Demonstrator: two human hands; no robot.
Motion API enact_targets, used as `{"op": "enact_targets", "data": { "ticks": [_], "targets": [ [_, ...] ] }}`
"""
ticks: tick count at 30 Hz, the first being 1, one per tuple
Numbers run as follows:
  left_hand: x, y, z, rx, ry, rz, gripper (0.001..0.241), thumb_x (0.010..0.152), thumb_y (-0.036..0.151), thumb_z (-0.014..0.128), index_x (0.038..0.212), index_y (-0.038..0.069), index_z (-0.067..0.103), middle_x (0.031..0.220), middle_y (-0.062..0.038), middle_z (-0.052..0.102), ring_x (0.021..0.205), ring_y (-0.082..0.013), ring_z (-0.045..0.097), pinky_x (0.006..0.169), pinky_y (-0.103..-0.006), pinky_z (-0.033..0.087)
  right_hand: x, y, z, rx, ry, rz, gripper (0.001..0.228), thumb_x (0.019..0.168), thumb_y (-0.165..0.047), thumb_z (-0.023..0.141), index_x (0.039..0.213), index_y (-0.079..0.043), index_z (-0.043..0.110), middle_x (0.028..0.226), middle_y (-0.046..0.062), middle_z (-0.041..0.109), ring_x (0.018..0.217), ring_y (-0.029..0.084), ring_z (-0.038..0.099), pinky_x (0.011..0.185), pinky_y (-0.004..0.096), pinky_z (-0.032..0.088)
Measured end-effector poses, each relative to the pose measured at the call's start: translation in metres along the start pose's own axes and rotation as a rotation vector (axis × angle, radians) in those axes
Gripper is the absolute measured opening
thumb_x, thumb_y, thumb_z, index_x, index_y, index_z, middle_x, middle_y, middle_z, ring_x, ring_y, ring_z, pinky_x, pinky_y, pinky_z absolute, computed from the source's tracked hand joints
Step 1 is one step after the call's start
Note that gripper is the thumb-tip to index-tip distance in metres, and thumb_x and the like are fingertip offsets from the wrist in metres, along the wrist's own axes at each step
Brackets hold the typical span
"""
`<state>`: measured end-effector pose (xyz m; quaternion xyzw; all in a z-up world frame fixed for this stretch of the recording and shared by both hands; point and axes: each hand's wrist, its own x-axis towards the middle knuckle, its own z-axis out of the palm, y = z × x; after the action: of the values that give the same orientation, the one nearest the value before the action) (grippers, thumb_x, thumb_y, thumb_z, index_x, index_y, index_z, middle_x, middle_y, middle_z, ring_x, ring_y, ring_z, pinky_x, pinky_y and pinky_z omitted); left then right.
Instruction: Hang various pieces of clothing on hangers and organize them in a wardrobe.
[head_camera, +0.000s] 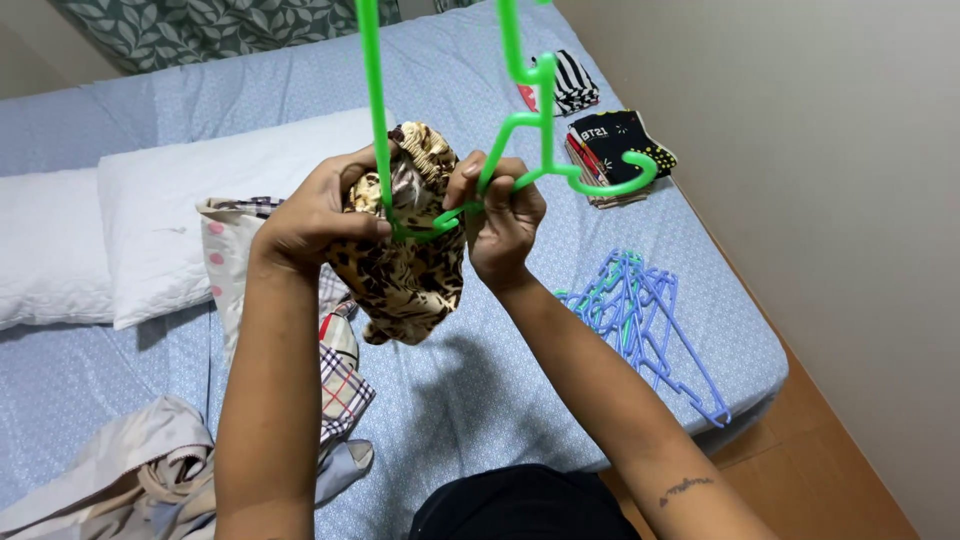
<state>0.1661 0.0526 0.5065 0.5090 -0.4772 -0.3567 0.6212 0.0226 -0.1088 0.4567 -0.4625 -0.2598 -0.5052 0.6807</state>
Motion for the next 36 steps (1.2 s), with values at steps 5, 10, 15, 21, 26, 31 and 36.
{"op": "enact_targets", "data": {
  "ticks": [5,10,15,21,26,31,36],
  "targets": [
    [-0.012,0.015,-0.001,-0.031,0.101,0.062,0.092,0.062,0.005,0.077,0.148,-0.008,0.051,0.137,-0.012,0.065,0.129,-0.0218,0.061,0.12,-0.0333,0.043,-0.002,0.006,-0.019,-0.15,-0.043,0.191,0.032,0.112,-0.035,0.053,0.111,-0.004,0.06,0.094,0.008,0.062,0.081,0.016,0.06,0.074,0.031,0.052],
    [-0.018,0.022,-0.03,0.015,0.356,0.04,0.086,0.059,0.001,0.076,0.143,-0.006,0.057,0.128,-0.011,0.069,0.12,-0.0224,0.065,0.112,-0.0343,0.051,0.001,-0.001,-0.047,-0.381,-0.114,0.402,0.032,0.109,-0.034,0.053,0.106,-0.006,0.066,0.079,0.001,0.067,0.073,0.01,0.064,0.069,0.027,0.052],
    [-0.029,0.01,-0.068,0.991,0.586,-0.235,0.049,0.07,-0.009,0.075,0.119,-0.002,0.076,0.105,-0.015,0.078,0.088,-0.0189,0.075,0.079,-0.0327,0.059,0.034,-0.048,-0.087,-1.06,-0.305,0.458,0.021,0.113,-0.022,0.059,0.108,-0.003,0.068,0.077,0.009,0.057,0.072,0.017,0.05,0.064,0.031,0.044],
    [-0.022,0.016,-0.056,1.139,0.458,-0.325,0.064,0.068,-0.012,0.074,0.129,0.008,0.07,0.107,-0.019,0.076,0.087,-0.0275,0.076,0.076,-0.0403,0.058,0.041,-0.075,-0.073,-1.5,-0.671,0.53,0.021,0.097,-0.018,0.066,0.116,-0.013,0.072,0.089,0.02,0.072,0.081,0.038,0.068,0.071,0.049,0.052],
    [0.003,0.019,0.008,1.361,0.208,-0.339,0.057,0.07,-0.002,0.082,0.123,0.019,0.075,0.115,-0.013,0.074,0.102,-0.0291,0.068,0.092,-0.0421,0.053,0.047,-0.081,-0.058,-1.49,-0.734,0.51,0.023,0.094,-0.017,0.064,0.114,-0.009,0.071,0.089,0.02,0.072,0.083,0.04,0.068,0.074,0.052,0.051],
    [0.013,0.013,0.028,1.248,-0.052,0.162,0.059,0.064,-0.002,0.074,0.121,0.014,0.075,0.121,-0.008,0.075,0.103,-0.0313,0.064,0.098,-0.0403,0.049,0.045,-0.095,-0.068,-1.392,-0.603,0.526,0.021,0.095,-0.011,0.061,0.114,-0.007,0.068,0.094,0.016,0.076,0.086,0.035,0.072,0.074,0.046,0.054],
    [0.018,-0.027,0.048,1.275,0.141,0.356,0.032,0.088,0.014,0.072,0.119,0.01,0.072,0.109,-0.013,0.072,0.102,-0.0309,0.065,0.089,-0.0464,0.044,0.022,-0.104,-0.069,-1.336,-0.546,0.739,0.021,0.094,-0.018,0.064,0.111,-0.012,0.074,0.092,0.013,0.078,0.077,0.024,0.075,0.073,0.038,0.056]
  ]
}}
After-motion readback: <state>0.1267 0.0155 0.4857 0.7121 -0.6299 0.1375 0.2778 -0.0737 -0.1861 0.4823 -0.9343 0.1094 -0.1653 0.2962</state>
